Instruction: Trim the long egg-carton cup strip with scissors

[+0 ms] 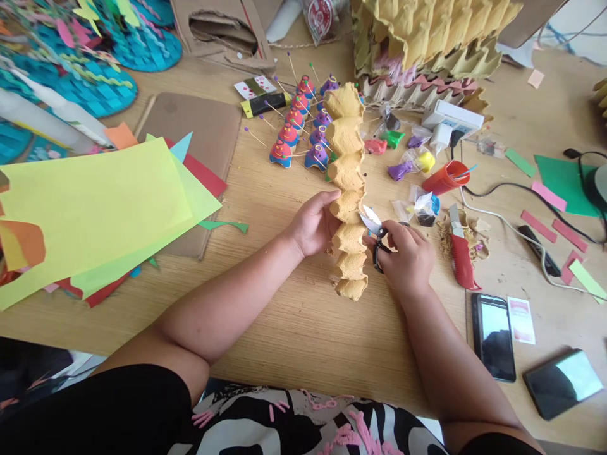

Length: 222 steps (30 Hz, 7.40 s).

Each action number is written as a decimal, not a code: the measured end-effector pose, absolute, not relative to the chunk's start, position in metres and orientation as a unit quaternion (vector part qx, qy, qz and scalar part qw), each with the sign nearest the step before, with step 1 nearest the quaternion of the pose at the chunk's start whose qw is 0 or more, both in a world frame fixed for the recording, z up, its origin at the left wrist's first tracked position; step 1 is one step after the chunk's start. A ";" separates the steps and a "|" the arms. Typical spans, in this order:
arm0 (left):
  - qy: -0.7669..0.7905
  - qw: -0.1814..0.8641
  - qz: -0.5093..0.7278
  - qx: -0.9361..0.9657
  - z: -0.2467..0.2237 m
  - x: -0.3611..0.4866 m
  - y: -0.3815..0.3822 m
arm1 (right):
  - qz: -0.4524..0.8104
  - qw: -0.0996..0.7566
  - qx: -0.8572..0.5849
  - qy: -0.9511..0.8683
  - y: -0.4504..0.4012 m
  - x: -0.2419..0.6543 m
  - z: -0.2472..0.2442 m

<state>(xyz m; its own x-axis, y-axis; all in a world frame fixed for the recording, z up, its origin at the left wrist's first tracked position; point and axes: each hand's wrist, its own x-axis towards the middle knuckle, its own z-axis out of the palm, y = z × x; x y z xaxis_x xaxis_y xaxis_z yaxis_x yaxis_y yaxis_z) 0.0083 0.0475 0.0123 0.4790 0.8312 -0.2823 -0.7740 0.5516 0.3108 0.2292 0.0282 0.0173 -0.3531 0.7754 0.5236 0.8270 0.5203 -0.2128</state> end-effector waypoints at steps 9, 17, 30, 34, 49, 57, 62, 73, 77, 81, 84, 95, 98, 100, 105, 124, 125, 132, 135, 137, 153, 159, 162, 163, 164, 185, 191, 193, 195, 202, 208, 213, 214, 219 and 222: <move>0.192 0.856 0.476 0.057 0.016 0.010 0.046 | -0.067 0.288 -0.484 -0.823 0.028 0.230 0.018; 0.214 0.853 0.472 0.066 0.019 0.012 0.045 | -0.078 0.272 -0.491 -0.824 0.029 0.232 0.018; 0.189 0.859 0.468 0.086 0.015 0.010 0.047 | -0.069 0.284 -0.470 -0.833 0.028 0.230 0.021; 0.212 0.850 0.476 0.077 0.015 0.011 0.047 | -0.062 0.289 -0.463 -0.835 0.028 0.229 0.023; 0.197 0.854 0.472 0.098 0.009 0.010 0.050 | 0.010 0.277 -0.489 -0.827 0.025 0.229 0.018; 0.220 0.844 0.477 0.108 0.014 0.012 0.049 | 0.007 0.264 -0.519 -0.813 0.023 0.226 0.023; 0.218 0.840 0.486 0.104 0.015 0.012 0.048 | 0.021 0.267 -0.532 -0.804 0.024 0.227 0.022; 0.231 0.842 0.477 0.105 0.017 0.013 0.047 | 0.032 0.263 -0.524 -0.809 0.024 0.228 0.022; 0.230 0.837 0.486 0.106 0.019 0.014 0.047 | 0.037 0.260 -0.533 -0.804 0.024 0.227 0.022; 0.231 0.837 0.485 0.102 0.018 0.015 0.048 | 0.044 0.254 -0.542 -0.800 0.024 0.227 0.022; 0.237 0.836 0.485 0.103 0.019 0.015 0.048 | 0.046 0.255 -0.540 -0.801 0.024 0.227 0.023; 0.231 0.836 0.489 0.092 0.015 0.014 0.048 | 0.029 0.255 -0.531 -0.808 0.025 0.228 0.022; 0.221 0.844 0.482 0.079 0.015 0.014 0.048 | 0.023 0.248 -0.534 -0.808 0.025 0.228 0.022; 0.215 0.848 0.479 0.075 0.016 0.014 0.048 | 0.018 0.251 -0.532 -0.808 0.025 0.228 0.023; 0.230 0.839 0.485 0.093 0.017 0.015 0.048 | 0.008 0.253 -0.534 -0.806 0.025 0.228 0.023; 0.222 0.835 0.495 0.089 0.019 0.015 0.046 | 0.098 0.246 -0.541 -0.798 0.026 0.229 0.021; 0.223 0.835 0.496 0.087 0.019 0.015 0.046 | 0.111 0.247 -0.539 -0.797 0.026 0.229 0.021; 0.228 0.829 0.503 0.091 0.017 0.011 0.048 | 0.138 0.278 -0.540 -0.782 0.029 0.232 0.015; 0.233 0.826 0.505 0.095 0.014 0.010 0.049 | 0.141 0.286 -0.537 -0.781 0.029 0.232 0.014; 0.235 0.829 0.499 0.094 0.014 0.010 0.049 | 0.139 0.284 -0.529 -0.788 0.029 0.232 0.015; 0.249 0.820 0.506 0.100 0.019 0.013 0.047 | 0.096 0.284 -0.496 -0.815 0.027 0.229 0.016; 0.250 0.818 0.508 0.103 0.016 0.012 0.048 | 0.063 0.292 -0.479 -0.825 0.028 0.230 0.016; 0.237 0.824 0.505 0.101 0.015 0.012 0.048 | 0.052 0.287 -0.479 -0.828 0.028 0.230 0.016; 0.233 0.825 0.506 0.099 0.015 0.012 0.048 | 0.049 0.285 -0.480 -0.828 0.028 0.230 0.016; 0.229 0.826 0.507 0.095 0.015 0.012 0.048 | 0.044 0.283 -0.481 -0.829 0.028 0.230 0.016; 0.244 0.823 0.502 0.108 0.016 0.012 0.048 | 0.016 0.266 -0.492 -0.829 0.027 0.230 0.020; 0.243 0.831 0.489 0.105 0.017 0.011 0.046 | 0.102 0.266 -0.516 -0.808 0.026 0.230 0.018; 0.236 0.836 0.485 0.103 0.017 0.010 0.046 | 0.139 0.266 -0.519 -0.800 0.027 0.231 0.017; 0.240 0.832 0.491 0.096 0.018 0.010 0.046 | 0.165 0.279 -0.524 -0.787 0.028 0.232 0.016; 0.268 0.823 0.497 0.057 0.023 0.009 0.049 | 0.147 0.312 -0.515 -0.785 0.032 0.234 0.014; 0.266 0.828 0.490 0.052 0.021 0.008 0.048 | 0.056 0.296 -0.463 -0.834 0.029 0.231 0.019; 0.259 0.834 0.486 0.037 0.019 0.007 0.047 | 0.014 0.283 -0.456 -0.844 0.029 0.230 0.018; 0.257 0.835 0.486 0.036 0.019 0.007 0.047 | 0.010 0.281 -0.459 -0.843 0.029 0.230 0.018; 0.246 0.843 0.476 0.032 0.020 0.008 0.047 | -0.019 0.270 -0.473 -0.838 0.029 0.231 0.017; 0.241 0.847 0.473 0.031 0.023 0.009 0.047 | -0.053 0.269 -0.470 -0.839 0.029 0.232 0.018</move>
